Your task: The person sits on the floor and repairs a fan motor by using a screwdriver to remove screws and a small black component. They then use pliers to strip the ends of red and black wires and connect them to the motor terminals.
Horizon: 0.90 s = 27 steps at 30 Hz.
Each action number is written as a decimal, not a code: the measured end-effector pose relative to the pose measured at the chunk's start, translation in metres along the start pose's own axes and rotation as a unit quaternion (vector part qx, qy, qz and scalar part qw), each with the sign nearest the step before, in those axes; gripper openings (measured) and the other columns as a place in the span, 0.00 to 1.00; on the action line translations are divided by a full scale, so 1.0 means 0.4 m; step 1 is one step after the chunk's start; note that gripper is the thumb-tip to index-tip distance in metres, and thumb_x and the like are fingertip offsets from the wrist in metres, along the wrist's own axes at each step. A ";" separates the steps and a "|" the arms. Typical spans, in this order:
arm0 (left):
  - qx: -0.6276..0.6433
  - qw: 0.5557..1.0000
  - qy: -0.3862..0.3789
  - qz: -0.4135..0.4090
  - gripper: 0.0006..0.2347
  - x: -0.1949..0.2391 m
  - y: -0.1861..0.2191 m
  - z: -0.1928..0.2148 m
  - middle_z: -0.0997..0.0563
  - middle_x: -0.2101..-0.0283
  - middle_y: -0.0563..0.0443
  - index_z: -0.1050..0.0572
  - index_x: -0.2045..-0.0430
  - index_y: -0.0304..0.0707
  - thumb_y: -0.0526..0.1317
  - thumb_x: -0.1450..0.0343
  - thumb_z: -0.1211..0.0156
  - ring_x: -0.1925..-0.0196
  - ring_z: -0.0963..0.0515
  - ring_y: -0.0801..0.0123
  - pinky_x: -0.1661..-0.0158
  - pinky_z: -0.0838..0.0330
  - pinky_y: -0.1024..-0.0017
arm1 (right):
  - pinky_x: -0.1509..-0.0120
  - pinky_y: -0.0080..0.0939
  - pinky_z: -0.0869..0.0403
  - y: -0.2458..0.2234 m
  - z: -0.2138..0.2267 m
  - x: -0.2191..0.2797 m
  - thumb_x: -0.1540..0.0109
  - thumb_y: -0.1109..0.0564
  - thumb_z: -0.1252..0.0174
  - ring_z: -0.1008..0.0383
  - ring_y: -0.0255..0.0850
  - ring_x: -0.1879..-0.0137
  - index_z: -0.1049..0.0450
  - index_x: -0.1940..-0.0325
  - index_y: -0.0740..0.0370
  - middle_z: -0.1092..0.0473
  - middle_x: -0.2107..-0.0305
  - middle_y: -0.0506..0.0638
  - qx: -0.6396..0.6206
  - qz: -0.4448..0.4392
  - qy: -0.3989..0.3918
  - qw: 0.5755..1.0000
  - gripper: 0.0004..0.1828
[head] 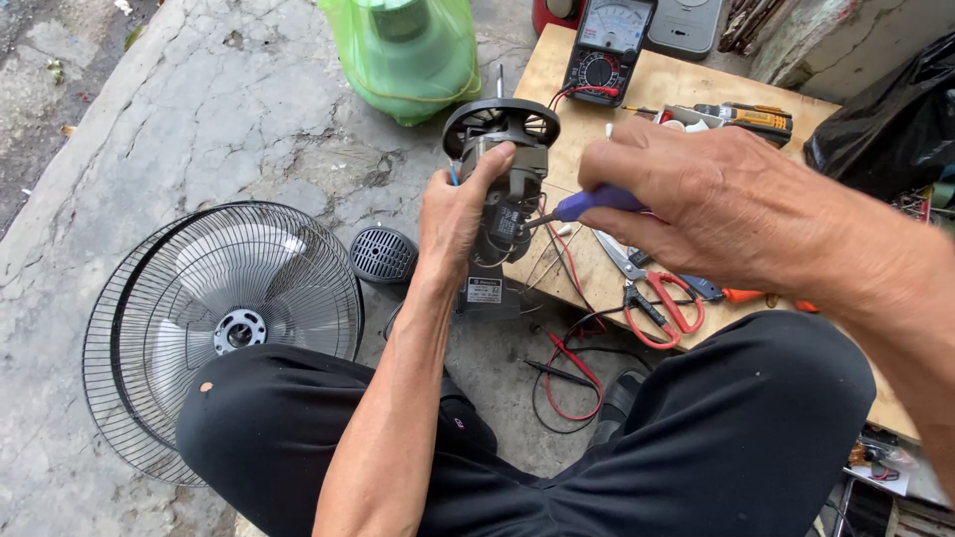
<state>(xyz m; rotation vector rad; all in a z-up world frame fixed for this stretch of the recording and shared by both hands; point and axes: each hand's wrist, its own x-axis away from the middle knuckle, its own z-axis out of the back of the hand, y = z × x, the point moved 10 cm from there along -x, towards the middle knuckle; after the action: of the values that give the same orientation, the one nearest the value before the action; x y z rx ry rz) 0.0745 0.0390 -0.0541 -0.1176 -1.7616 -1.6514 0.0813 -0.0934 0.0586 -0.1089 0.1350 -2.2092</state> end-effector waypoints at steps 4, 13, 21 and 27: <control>-0.060 0.998 0.000 0.001 0.28 -0.004 0.000 -0.012 0.25 0.65 0.53 0.32 0.67 0.38 0.56 0.55 0.48 0.65 0.28 0.75 0.65 0.34 0.77 | 0.75 0.50 0.34 -0.053 -0.013 -0.018 0.39 0.50 0.57 0.37 0.49 0.76 0.41 0.67 0.49 0.45 0.74 0.49 0.059 0.071 -0.041 0.995 0.05; -0.090 0.996 -0.013 0.010 0.31 0.015 0.004 -0.019 0.26 0.63 0.51 0.33 0.65 0.36 0.57 0.56 0.50 0.64 0.28 0.73 0.66 0.35 0.76 | 0.66 0.35 0.36 0.117 -0.032 0.037 0.45 0.41 0.53 0.32 0.38 0.75 0.25 0.73 0.53 0.29 0.85 0.47 -0.082 -0.351 -0.220 0.907 0.18; -0.140 0.986 0.019 -0.086 0.20 0.009 -0.007 -0.028 0.20 0.74 0.52 0.24 0.78 0.45 0.56 0.54 0.45 0.71 0.22 0.72 0.69 0.32 0.74 | 0.78 0.46 0.24 0.060 -0.109 0.061 0.43 0.39 0.57 0.27 0.37 0.81 0.31 0.67 0.46 0.31 0.80 0.39 0.116 -0.043 -0.157 0.980 0.15; -0.119 0.985 0.011 -0.122 0.26 0.019 0.010 -0.036 0.21 0.63 0.51 0.27 0.66 0.45 0.54 0.55 0.46 0.61 0.23 0.68 0.61 0.32 0.72 | 0.80 0.39 0.31 0.041 -0.111 0.155 0.44 0.41 0.54 0.31 0.37 0.76 0.36 0.67 0.46 0.38 0.79 0.39 0.209 0.016 0.014 0.978 0.11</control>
<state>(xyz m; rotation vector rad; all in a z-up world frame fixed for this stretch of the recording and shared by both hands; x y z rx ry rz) 0.0770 0.0236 -0.0474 0.0089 -1.6064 -2.0302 0.0514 -0.1503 0.0141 0.1570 -0.3104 -2.1597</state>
